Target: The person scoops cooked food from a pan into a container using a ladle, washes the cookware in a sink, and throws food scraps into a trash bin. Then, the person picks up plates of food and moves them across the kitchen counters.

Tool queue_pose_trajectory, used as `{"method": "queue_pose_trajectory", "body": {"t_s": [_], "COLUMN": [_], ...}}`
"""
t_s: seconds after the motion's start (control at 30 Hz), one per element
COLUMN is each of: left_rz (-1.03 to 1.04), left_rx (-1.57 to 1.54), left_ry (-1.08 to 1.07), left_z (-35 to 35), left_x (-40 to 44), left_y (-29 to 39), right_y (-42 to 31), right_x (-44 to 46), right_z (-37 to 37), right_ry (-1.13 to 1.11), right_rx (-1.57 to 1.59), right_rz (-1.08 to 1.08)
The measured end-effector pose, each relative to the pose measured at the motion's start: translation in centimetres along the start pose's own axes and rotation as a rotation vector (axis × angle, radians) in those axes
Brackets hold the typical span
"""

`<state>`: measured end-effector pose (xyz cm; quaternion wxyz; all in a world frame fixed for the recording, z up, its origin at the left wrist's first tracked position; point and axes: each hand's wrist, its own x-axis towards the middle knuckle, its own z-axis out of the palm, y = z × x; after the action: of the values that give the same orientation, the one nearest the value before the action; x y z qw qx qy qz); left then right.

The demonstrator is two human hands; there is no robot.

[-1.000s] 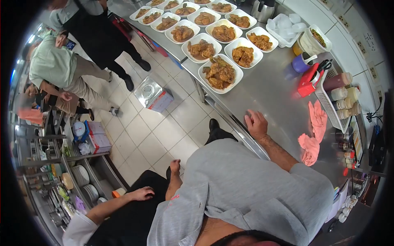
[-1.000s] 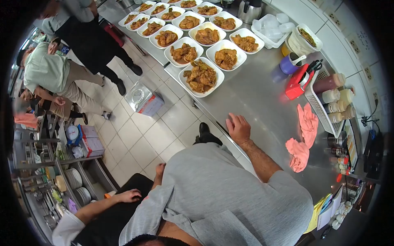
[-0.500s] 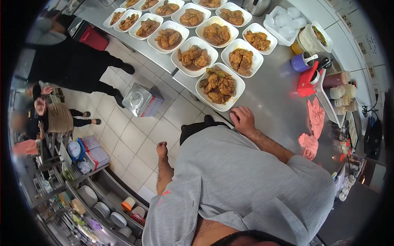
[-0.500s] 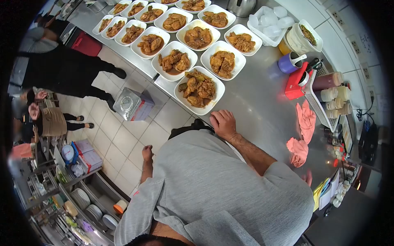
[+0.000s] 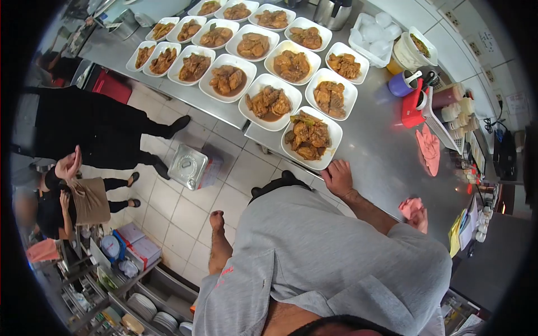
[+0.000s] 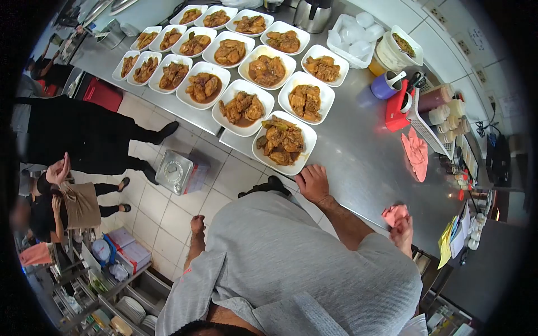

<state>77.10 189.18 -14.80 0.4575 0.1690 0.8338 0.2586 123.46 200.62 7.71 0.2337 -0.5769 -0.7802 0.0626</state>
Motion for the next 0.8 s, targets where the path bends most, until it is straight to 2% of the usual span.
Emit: {"method": "queue_pose_trajectory", "body": {"t_s": [0.23,0.3,0.5,0.6,0.8], "left_rz": [-0.03,0.041,0.067,0.05,0.059], "left_rx": [0.004,-0.016,0.011,0.035,0.05], "left_ry": [-0.086,-0.1,-0.125,-0.109,-0.061], "left_z": [0.4,0.6,1.0,1.3,1.9], "left_x": [0.8,1.0,2.0,2.6,0.8], "left_y": [0.4,1.0,2.6,2.4,2.6], "right_y": [0.0,0.2,0.0,0.2,0.2], "right_x": [-0.3,-0.4,-0.2,-0.1,-0.3], "right_z": [0.5,0.6,0.6,1.1,1.3], "right_ry": [0.018,-0.009,0.016,0.096,0.063], "right_rx": [-0.058,-0.066,-0.071,-0.036,-0.051], "right_rz": [0.041,0.097,0.143,0.112,0.121]}}
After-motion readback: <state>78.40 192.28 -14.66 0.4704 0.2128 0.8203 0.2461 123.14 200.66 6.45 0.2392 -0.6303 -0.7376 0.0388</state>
